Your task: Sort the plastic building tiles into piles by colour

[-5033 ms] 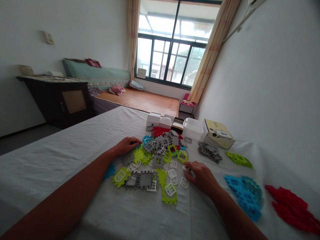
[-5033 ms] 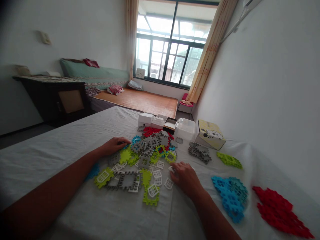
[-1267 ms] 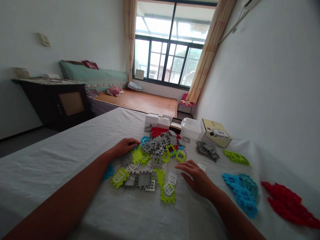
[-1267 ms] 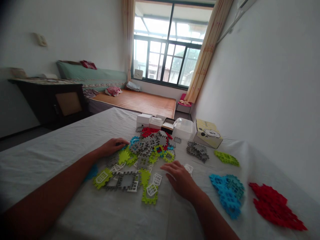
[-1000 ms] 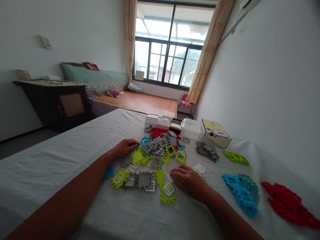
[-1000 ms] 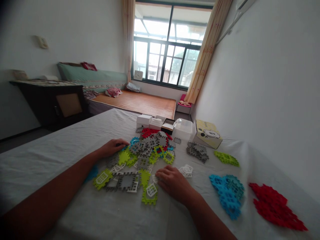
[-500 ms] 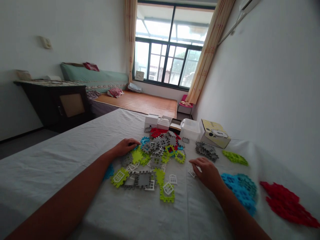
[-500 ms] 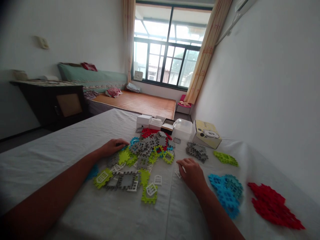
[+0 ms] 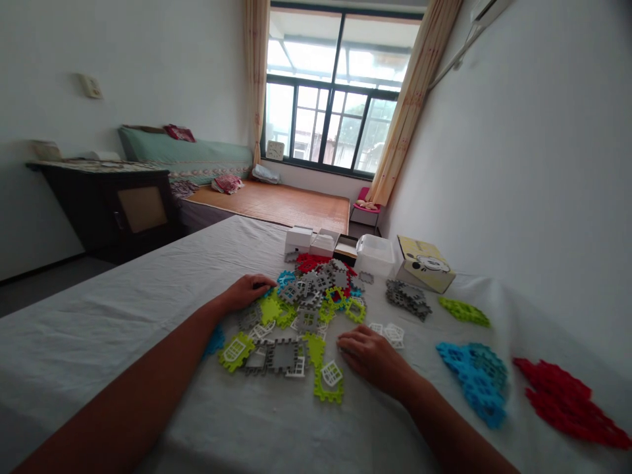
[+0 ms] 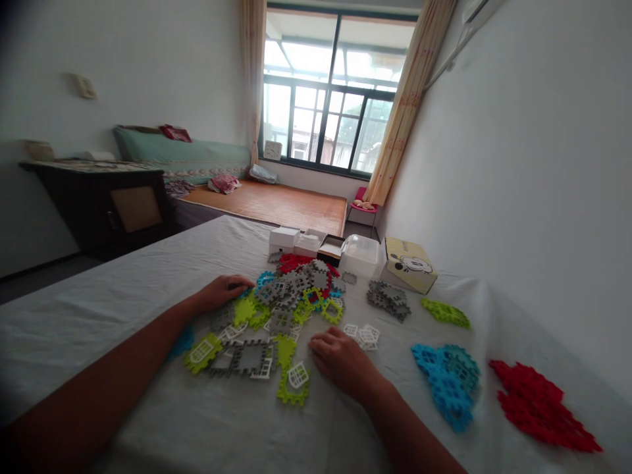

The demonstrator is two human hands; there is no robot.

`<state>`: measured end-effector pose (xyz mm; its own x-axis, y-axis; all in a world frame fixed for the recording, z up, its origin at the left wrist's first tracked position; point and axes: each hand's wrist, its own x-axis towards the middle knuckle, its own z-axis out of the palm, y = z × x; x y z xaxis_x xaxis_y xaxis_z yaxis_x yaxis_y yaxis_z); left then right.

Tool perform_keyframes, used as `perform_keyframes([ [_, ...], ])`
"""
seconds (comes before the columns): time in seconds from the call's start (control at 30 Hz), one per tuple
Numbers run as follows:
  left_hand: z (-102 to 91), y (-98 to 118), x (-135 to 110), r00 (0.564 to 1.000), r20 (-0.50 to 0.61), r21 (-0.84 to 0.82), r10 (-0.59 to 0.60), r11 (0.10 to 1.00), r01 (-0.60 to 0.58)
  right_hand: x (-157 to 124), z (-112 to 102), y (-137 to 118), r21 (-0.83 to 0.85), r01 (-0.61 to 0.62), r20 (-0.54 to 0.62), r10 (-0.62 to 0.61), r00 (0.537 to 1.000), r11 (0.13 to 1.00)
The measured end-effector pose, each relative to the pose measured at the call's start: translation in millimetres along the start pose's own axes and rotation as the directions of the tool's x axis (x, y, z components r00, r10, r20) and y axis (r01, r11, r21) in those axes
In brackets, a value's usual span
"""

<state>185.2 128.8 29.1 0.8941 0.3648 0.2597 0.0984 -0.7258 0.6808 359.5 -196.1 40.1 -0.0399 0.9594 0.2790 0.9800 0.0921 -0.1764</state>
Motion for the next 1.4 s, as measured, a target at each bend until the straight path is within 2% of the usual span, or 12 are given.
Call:
perform_keyframes([
  [0.17,-0.6,3,-1,1.000,-0.012,-0.017,-0.024,1.000,0.024,-12,-6,32,-0.059,-0.278,-0.202,0.261,0.944,0.959],
  [0.3,0.2,2,-1,1.000,-0.012,-0.028,-0.009,1.000,0.009,-25,-17,58,-0.079,-0.407,-0.235,0.380,0.895,0.910],
  [0.37,0.5,1,-1,1.000,-0.011,-0.023,0.000,1.000,0.000,-26,-20,57,-0.119,-0.407,-0.261,0.367,0.893,0.906],
  [0.47,0.4,0,0,1.000,-0.009,-0.019,0.005,1.000,-0.005,-18,-22,32,-0.045,-0.326,-0.254,0.305,0.918,0.944],
  [0.57,-0.2,-1,0,1.000,-0.002,-0.023,-0.002,1.000,0.002,-8,-22,-6,0.123,-0.091,-0.063,0.099,0.993,0.988],
  [0.63,-0.8,-1,0,1.000,0.001,-0.021,-0.015,1.000,0.015,-3,-21,-25,0.209,0.035,0.046,-0.046,0.998,0.977],
  [0.7,-1.5,0,-1,1.000,-0.002,-0.012,-0.014,1.000,0.014,0,-19,-33,0.254,0.079,0.084,-0.103,0.991,0.964],
  [0.9,-1.0,1,0,0.999,-0.053,0.009,0.007,1.000,-0.006,-1,-8,-11,0.229,-0.026,0.026,0.020,0.999,0.973],
  [1.1,-0.2,4,15,0.978,-0.165,-0.047,-0.127,0.992,0.121,-5,4,17,0.316,-0.203,-0.089,0.242,0.966,0.927],
  [1.17,-5.4,10,22,0.958,-0.225,-0.176,-0.179,0.974,0.141,-7,6,20,0.378,-0.211,-0.106,0.268,0.958,0.902],
  [1.27,-22.0,22,32,0.881,-0.365,-0.475,-0.301,0.874,0.102,-10,6,22,0.424,-0.179,-0.126,0.253,0.959,0.888],
  [1.4,-49.9,33,38,0.815,-0.458,-0.549,-0.355,0.834,0.056,-12,7,22,0.425,-0.137,-0.130,0.211,0.969,0.895],
])
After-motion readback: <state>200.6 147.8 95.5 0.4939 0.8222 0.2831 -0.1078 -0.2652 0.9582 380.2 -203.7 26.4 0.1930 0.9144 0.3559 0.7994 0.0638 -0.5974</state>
